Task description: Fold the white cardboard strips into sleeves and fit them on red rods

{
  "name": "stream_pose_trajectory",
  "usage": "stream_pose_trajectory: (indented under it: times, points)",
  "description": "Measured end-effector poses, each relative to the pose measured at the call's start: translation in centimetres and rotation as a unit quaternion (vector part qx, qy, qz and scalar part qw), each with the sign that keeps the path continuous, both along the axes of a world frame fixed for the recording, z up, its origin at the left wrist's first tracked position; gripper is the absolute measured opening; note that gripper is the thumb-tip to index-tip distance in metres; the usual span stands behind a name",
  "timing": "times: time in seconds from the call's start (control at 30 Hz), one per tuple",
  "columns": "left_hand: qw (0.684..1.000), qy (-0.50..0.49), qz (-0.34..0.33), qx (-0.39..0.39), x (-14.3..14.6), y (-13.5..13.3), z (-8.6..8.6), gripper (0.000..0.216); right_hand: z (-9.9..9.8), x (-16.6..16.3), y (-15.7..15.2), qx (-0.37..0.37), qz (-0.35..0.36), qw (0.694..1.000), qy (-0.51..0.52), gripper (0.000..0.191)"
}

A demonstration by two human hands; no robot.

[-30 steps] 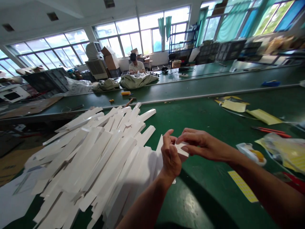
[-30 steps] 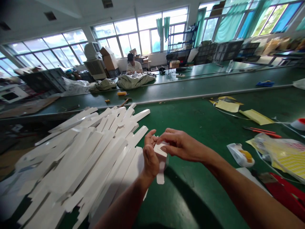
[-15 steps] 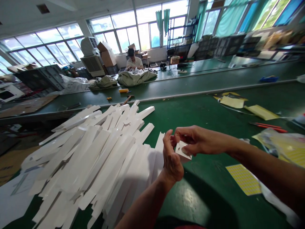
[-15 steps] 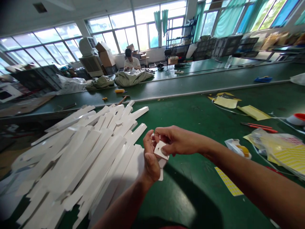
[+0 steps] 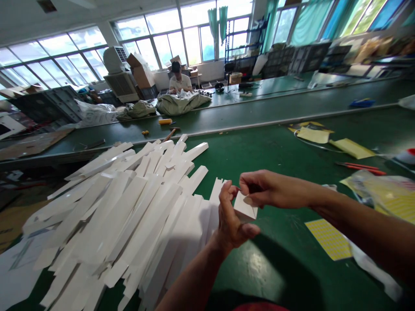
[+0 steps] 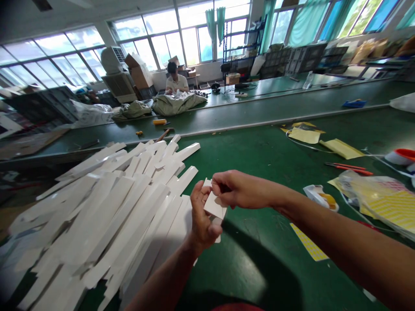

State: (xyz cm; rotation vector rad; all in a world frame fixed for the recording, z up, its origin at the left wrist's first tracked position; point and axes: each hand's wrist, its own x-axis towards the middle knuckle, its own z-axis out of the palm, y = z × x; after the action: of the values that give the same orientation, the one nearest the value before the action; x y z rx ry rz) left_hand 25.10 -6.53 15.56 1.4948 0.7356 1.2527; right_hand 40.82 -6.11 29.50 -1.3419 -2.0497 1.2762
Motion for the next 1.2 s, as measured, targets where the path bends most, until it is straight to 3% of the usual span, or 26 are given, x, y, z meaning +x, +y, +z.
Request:
stream_pose_trajectory:
  times: [0.17, 0.23, 0.3, 0.37, 0.47, 0.5, 0.57, 0.63, 0.67, 0.7, 0.73, 0.8, 0.83, 0.93, 1.0, 1.1, 1.2]
  points:
    - [0.998, 0.055, 0.024, 0.029, 0.4, -0.6, -1.7, 0.106, -0.7, -0.4, 0.1, -0.025, -0.028, 0.999, -0.012, 0.016]
    - [0.997, 0.064, 0.041, 0.034, 0.6, -0.7, -1.1, 0.096, -1.5, -0.4, 0.2, -0.067, -0.055, 0.995, 0.056, 0.019]
    - [0.996, 0.053, 0.069, 0.02, 0.3, 0.0, 0.8, 0.086, -3.0, 0.0, 0.6, -0.084, -0.121, 0.975, 0.166, 0.027]
    - [0.992, 0.048, 0.113, -0.021, -1.1, 1.9, 3.7, 0.078, -5.5, 0.7, 1.1, -0.058, -0.214, 0.943, 0.249, 0.033]
    - [0.973, 0.153, 0.17, -0.037, -5.2, 6.7, 7.7, 0.073, -11.1, 1.6, 2.2, -0.052, -0.354, 0.913, 0.195, 0.032]
    - [0.955, 0.232, 0.187, -0.017, -6.6, 8.5, 8.4, 0.073, -13.4, 1.5, 2.5, -0.087, -0.397, 0.903, 0.138, 0.031]
    - [0.881, 0.405, 0.243, 0.019, -9.0, 11.5, 8.3, 0.083, -17.9, 0.6, 2.7, -0.143, -0.418, 0.892, 0.101, 0.026]
    - [0.786, 0.534, 0.305, 0.058, -9.7, 13.0, 6.0, 0.095, -21.8, -1.2, 2.4, -0.195, -0.426, 0.879, 0.092, 0.022]
    - [0.756, 0.568, 0.317, 0.08, -9.3, 13.0, 4.1, 0.095, -23.3, -2.4, 2.2, -0.218, -0.434, 0.869, 0.095, 0.02]
    - [0.748, 0.583, 0.301, 0.097, -8.5, 12.5, 1.9, 0.09, -24.6, -3.5, 2.0, -0.239, -0.442, 0.858, 0.103, 0.019]
    - [0.765, 0.581, 0.26, 0.092, -7.3, 11.7, -0.6, 0.08, -25.5, -4.7, 1.9, -0.258, -0.451, 0.847, 0.114, 0.018]
    - [0.807, 0.582, 0.097, 0.024, -4.4, 9.3, -5.7, 0.067, -26.8, -6.4, 1.9, -0.291, -0.466, 0.823, 0.142, 0.022]
    - [0.807, 0.589, 0.045, 0.003, -2.9, 8.2, -8.1, 0.064, -27.3, -6.9, 2.0, -0.305, -0.474, 0.812, 0.153, 0.025]
    - [0.785, 0.617, 0.009, -0.05, 0.6, 6.1, -13.2, 0.072, -28.2, -6.7, 2.3, -0.32, -0.512, 0.779, 0.167, 0.027]
    - [0.768, 0.635, 0.028, -0.074, 1.7, 6.2, -15.0, 0.091, -28.5, -5.6, 2.3, -0.307, -0.544, 0.763, 0.167, 0.024]
    - [0.748, 0.656, 0.058, -0.088, 2.1, 7.0, -16.0, 0.112, -28.8, -3.5, 1.5, -0.288, -0.573, 0.747, 0.173, 0.02]
    - [0.733, 0.669, 0.084, -0.087, 1.9, 7.6, -16.0, 0.104, -28.8, -2.1, 0.4, -0.3, -0.571, 0.739, 0.194, 0.018]
